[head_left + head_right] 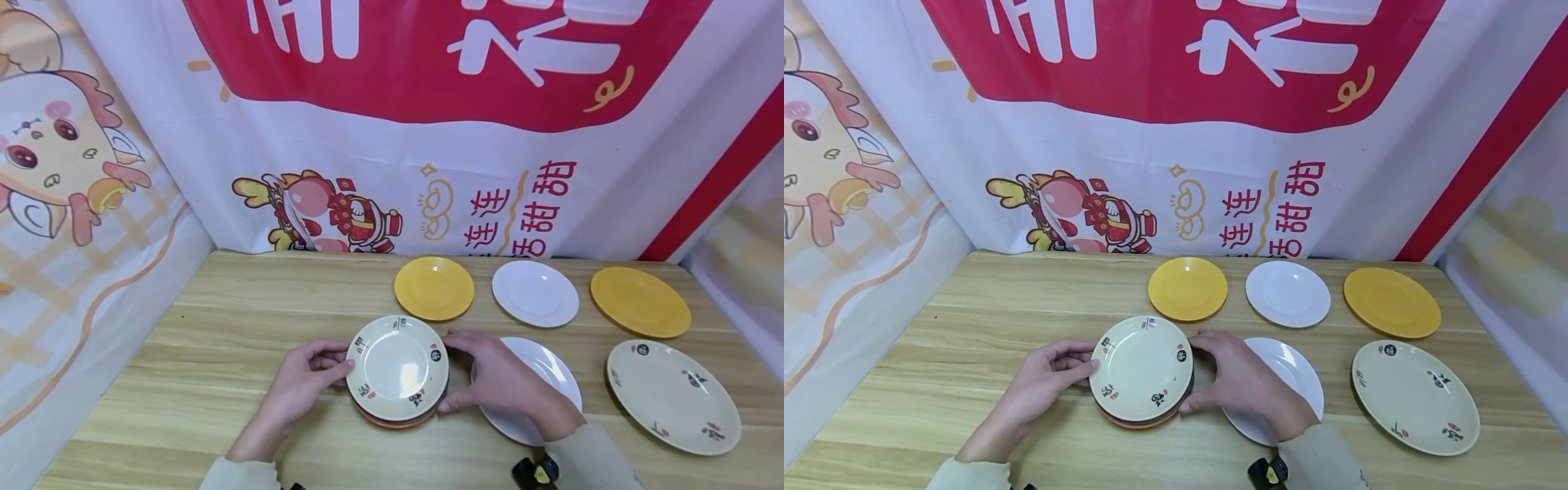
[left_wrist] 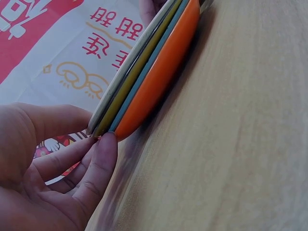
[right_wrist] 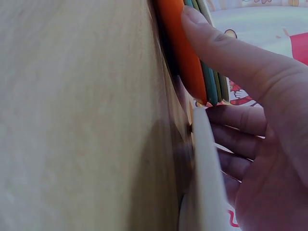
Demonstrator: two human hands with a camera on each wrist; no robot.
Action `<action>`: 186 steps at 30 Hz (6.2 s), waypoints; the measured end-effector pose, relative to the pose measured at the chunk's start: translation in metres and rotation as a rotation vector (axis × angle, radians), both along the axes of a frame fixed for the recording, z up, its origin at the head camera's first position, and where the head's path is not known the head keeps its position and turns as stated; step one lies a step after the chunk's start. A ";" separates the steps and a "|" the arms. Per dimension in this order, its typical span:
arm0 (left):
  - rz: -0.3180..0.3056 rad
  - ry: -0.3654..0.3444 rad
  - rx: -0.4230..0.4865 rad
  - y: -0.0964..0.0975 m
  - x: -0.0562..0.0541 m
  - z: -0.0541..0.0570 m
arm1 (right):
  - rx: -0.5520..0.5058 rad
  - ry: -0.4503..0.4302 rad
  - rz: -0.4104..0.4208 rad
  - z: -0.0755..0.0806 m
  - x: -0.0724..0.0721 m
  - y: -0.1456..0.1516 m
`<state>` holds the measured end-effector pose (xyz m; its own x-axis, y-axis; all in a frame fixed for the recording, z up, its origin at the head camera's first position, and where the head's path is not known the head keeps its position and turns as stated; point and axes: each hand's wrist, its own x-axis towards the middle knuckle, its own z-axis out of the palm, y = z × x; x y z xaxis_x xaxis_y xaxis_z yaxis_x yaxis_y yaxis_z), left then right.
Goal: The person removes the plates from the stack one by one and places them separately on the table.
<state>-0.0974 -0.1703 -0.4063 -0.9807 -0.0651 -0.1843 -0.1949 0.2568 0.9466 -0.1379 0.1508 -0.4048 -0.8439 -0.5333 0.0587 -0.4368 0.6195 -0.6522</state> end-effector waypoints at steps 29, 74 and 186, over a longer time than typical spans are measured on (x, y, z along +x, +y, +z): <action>0.009 0.023 0.020 0.007 0.001 -0.002 | -0.083 -0.072 0.010 0.003 0.000 -0.002; 0.237 -0.056 0.138 -0.053 -0.048 0.043 | -0.099 -0.094 -0.003 -0.001 0.003 -0.002; 0.134 -0.031 0.044 -0.062 -0.059 0.036 | -0.100 -0.074 -0.010 -0.005 0.003 0.001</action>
<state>-0.1562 -0.2323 -0.3699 -0.9576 -0.1863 -0.2195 -0.2536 0.1849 0.9495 -0.1350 0.1515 -0.4100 -0.8530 -0.5197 0.0483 -0.3794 0.5537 -0.7413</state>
